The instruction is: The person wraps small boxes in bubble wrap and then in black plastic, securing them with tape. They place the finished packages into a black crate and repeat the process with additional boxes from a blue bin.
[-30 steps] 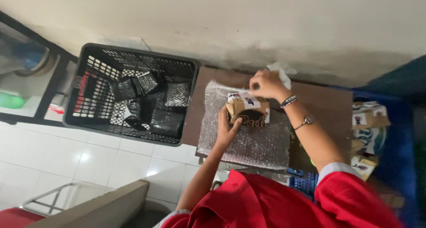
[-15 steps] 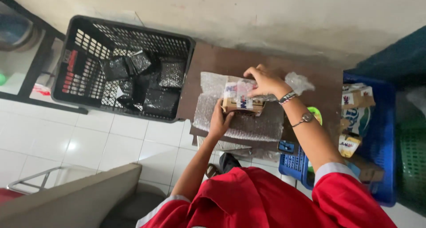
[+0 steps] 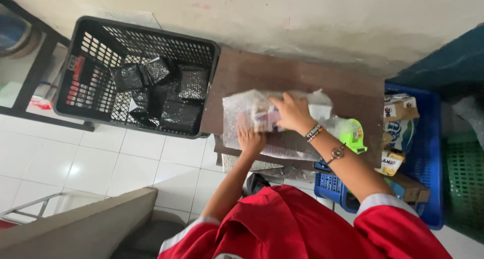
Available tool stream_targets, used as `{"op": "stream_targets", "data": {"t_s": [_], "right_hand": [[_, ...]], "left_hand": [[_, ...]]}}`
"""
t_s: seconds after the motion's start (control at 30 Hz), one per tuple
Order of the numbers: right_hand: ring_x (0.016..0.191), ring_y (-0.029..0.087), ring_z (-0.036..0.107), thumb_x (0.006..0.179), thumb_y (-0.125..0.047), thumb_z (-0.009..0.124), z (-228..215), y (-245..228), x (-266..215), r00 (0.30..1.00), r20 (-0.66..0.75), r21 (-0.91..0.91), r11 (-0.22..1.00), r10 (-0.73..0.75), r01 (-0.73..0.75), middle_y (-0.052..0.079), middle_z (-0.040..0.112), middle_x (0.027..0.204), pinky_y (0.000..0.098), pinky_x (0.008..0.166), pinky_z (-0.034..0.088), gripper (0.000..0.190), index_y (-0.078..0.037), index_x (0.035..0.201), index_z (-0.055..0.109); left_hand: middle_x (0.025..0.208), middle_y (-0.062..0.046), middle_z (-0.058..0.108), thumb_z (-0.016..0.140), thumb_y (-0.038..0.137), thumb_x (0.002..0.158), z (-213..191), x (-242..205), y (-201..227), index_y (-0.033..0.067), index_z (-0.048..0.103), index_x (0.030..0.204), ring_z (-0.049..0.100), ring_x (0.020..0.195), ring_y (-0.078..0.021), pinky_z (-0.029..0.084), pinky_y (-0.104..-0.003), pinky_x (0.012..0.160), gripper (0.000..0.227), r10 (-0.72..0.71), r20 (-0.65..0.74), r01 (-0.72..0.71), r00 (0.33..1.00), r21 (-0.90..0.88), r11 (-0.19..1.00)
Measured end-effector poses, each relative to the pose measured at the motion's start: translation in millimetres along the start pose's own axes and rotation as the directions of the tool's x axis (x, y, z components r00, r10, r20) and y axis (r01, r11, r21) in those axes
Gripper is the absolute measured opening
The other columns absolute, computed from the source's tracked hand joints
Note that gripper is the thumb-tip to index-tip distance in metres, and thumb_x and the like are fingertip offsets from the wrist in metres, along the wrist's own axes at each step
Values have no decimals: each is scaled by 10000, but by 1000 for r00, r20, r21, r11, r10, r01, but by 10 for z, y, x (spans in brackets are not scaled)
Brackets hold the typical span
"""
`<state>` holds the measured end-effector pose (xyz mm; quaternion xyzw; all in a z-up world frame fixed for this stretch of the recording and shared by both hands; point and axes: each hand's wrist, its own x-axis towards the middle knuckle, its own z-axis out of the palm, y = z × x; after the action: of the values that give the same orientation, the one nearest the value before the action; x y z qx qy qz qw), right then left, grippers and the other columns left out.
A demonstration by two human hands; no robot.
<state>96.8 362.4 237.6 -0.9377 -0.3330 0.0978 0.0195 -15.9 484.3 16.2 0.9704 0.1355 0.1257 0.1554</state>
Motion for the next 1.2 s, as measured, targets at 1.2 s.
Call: {"op": "stream_targets", "data": {"t_s": [1.2], "right_hand": [[1273, 384, 519, 925, -8, 619, 1198, 231, -119, 712, -684, -136, 987, -157, 87, 260, 364, 1586, 564, 1032, 442, 882, -373, 1633, 242]], "left_hand": [[1521, 30, 510, 672, 145, 922, -675, -456, 12, 224, 686, 1258, 407, 1538, -214, 289, -564, 1252, 345, 489, -57, -492, 870, -136, 860]]}}
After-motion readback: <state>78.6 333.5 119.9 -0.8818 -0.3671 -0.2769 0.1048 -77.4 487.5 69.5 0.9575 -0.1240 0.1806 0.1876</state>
